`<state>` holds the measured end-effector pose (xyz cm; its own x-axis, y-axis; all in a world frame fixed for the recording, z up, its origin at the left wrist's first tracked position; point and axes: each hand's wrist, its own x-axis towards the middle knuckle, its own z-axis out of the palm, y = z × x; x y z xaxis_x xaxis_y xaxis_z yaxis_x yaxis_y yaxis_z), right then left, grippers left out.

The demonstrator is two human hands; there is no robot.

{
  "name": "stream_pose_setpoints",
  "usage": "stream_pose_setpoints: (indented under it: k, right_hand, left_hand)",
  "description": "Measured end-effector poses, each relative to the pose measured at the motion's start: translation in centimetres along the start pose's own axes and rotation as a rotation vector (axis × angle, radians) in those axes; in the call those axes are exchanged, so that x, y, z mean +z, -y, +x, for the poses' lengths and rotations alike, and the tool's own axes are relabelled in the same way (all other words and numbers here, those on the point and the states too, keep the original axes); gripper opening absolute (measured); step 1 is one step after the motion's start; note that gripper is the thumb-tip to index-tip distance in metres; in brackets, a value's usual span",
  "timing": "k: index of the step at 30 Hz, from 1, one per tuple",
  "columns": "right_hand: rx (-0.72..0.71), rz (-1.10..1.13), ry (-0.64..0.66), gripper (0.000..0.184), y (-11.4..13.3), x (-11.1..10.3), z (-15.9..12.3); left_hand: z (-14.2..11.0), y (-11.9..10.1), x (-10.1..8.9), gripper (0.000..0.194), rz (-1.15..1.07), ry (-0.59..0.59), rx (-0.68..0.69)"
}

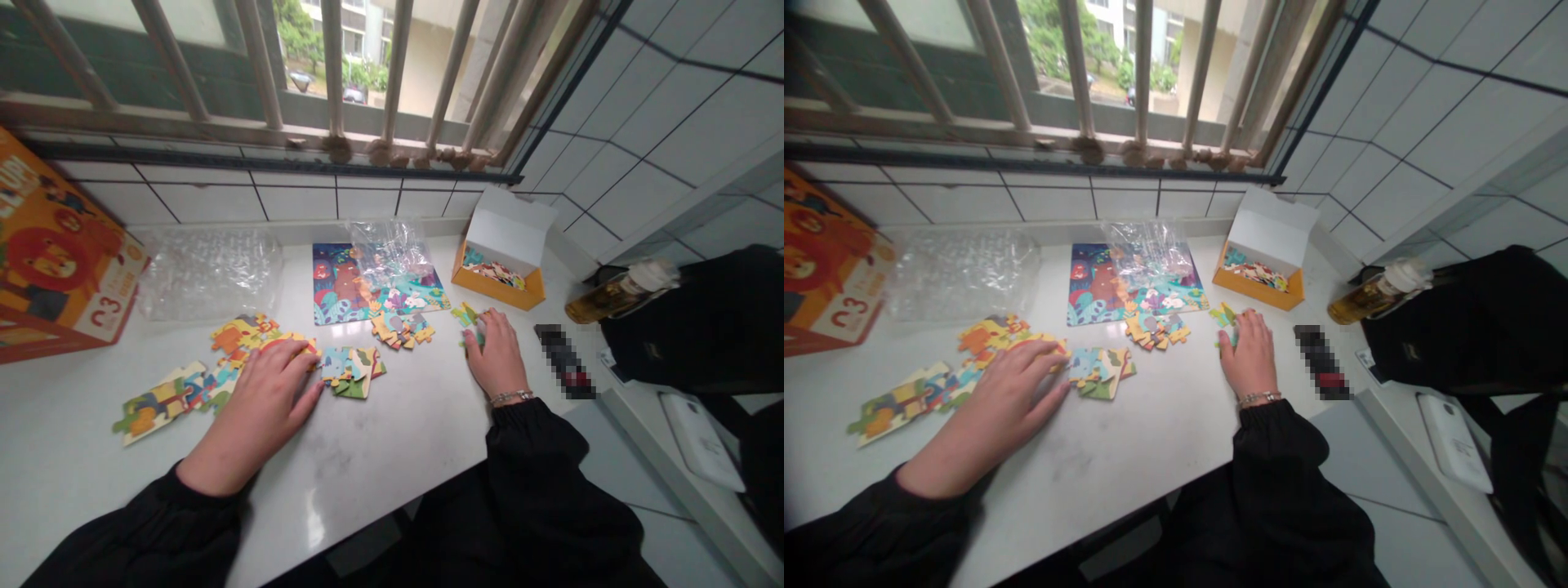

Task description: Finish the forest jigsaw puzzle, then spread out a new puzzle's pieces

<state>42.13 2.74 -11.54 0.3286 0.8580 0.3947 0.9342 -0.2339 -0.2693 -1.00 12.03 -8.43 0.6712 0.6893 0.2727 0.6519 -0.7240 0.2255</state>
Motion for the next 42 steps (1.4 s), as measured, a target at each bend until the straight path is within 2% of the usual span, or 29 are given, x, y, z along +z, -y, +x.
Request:
stream_pose_setpoints:
  k: [2, 5, 9, 12, 15, 18, 21, 24, 26, 30, 33, 38, 42]
  right_hand:
    - [-0.181, 0.049, 0.053, 0.053, 1.8, -0.3, 0.2]
    - [-0.412, 0.115, 0.223, 0.053, 4.9, -0.5, 0.0]
    - [-0.503, 0.177, 0.386, 0.062, 8.0, -0.3, -0.9]
    - [-0.567, 0.228, 0.426, 0.058, 8.8, -0.5, -1.3]
    - [-0.541, 0.236, 0.387, 0.054, 8.8, -0.7, -1.5]
    - [-0.414, 0.177, 0.308, 0.047, 8.4, -0.5, -1.6]
    - [-0.304, 0.101, 0.250, 0.040, 8.0, -0.2, -1.6]
    - [-0.233, 0.056, 0.185, 0.039, 8.0, -0.2, -1.6]
    - [-0.284, 0.090, 0.172, 0.040, 8.1, -0.3, -1.7]
    - [-0.533, 0.254, 0.278, 0.046, 8.5, -0.5, -1.8]
    - [-0.541, 0.279, 0.309, 0.043, 8.6, -0.6, -1.8]
    - [-0.461, 0.215, 0.266, 0.042, 8.7, -0.9, -1.6]
    - [-0.345, 0.120, 0.220, 0.041, 8.7, -0.8, -1.6]
  left_hand:
    - [-0.1, 0.1, 0.0, 0.036, 0.002, -0.007, 0.004]
    - [-0.1, 0.2, -0.2, 0.035, -0.005, -0.020, 0.011]
    - [0.8, -1.1, -0.5, 0.035, -0.010, -0.080, -0.014]
    - [2.6, -4.0, 0.3, 0.039, -0.009, -0.067, -0.011]
    - [4.7, -7.4, 2.2, 0.058, 0.011, 0.056, 0.034]
    - [6.0, -9.5, 3.5, 0.065, 0.055, 0.171, 0.015]
    - [6.0, -9.9, 3.4, 0.058, 0.025, 0.201, 0.039]
    - [5.5, -9.7, 3.1, 0.048, -0.080, 0.214, 0.154]
    - [5.3, -9.7, 3.2, 0.038, -0.151, 0.222, 0.242]
    - [5.1, -9.9, 3.8, 0.027, -0.216, 0.195, 0.313]
    - [5.1, -9.8, 3.7, 0.028, -0.184, 0.159, 0.252]
    - [5.1, -9.3, 2.4, 0.019, -0.108, 0.126, 0.086]
    - [5.0, -9.1, 2.0, 0.034, -0.037, 0.116, -0.031]
